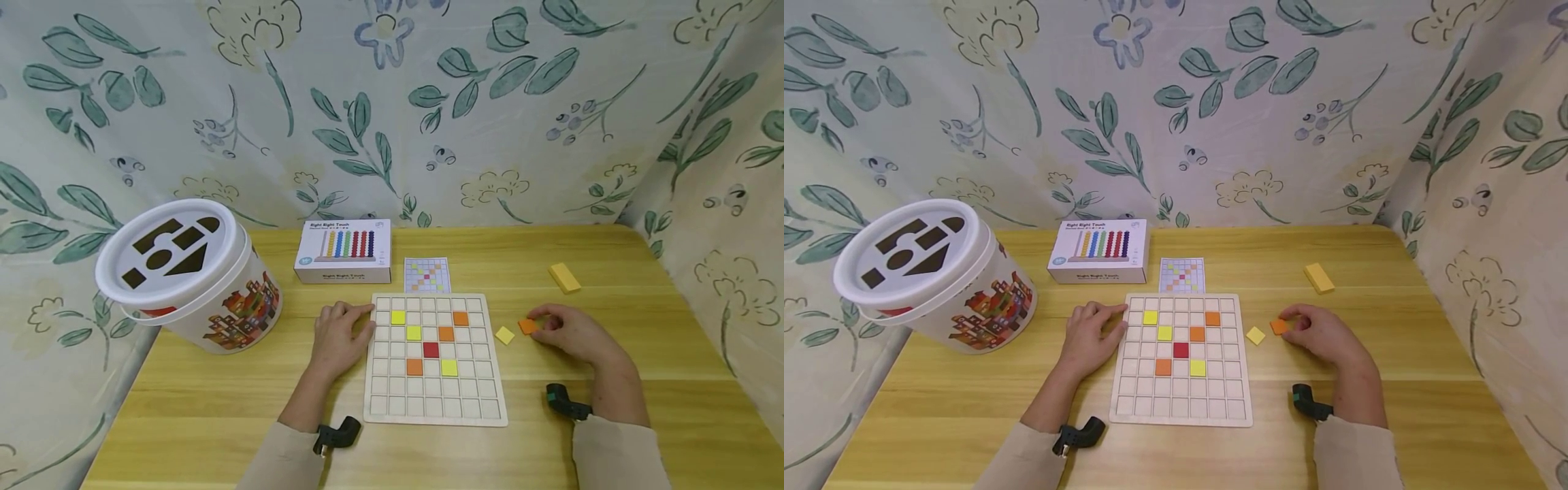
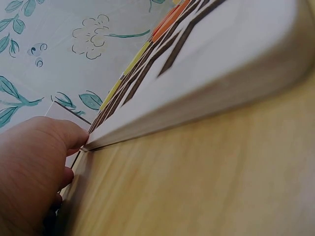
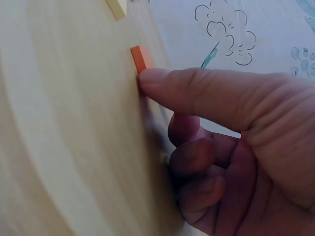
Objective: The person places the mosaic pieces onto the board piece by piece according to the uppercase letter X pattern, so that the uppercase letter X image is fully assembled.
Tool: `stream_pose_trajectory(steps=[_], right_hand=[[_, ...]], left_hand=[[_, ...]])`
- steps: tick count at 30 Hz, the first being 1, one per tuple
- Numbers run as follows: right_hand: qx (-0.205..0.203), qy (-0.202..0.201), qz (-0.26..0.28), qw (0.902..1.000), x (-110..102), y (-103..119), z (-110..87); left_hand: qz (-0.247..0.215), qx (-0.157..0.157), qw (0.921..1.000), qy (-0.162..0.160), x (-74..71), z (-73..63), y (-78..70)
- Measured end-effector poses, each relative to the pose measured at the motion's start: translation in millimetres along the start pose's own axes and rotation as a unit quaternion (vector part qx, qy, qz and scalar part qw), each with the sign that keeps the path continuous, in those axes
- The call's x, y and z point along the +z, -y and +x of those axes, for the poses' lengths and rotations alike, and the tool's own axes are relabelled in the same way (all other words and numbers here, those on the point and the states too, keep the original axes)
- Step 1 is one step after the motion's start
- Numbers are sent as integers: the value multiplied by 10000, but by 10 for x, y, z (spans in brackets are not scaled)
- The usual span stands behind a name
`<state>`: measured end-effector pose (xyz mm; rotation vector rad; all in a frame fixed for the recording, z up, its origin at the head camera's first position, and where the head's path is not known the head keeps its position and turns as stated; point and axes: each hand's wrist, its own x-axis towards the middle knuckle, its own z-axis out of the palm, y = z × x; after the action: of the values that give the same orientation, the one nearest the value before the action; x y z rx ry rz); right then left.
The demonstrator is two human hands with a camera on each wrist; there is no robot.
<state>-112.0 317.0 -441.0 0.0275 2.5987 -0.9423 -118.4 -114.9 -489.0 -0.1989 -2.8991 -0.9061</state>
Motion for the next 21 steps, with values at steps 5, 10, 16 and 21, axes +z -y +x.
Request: stream_pose_trajectory(steps=[5, 10, 16, 21], right_hand=[[119, -112, -183, 9997, 9, 28, 10], [243, -211, -314, 9990, 13, 70, 20], [135, -251, -210, 9994, 14, 189, -6], [-109, -310, -227, 9992, 25, 379, -54]], left_hand=[[46, 78, 9999, -93, 0, 0, -7], [54, 57, 9999, -104, 0, 1, -3], [57, 3, 10000, -12, 0, 10, -4], [49, -2, 10000, 12, -1, 9, 3]])
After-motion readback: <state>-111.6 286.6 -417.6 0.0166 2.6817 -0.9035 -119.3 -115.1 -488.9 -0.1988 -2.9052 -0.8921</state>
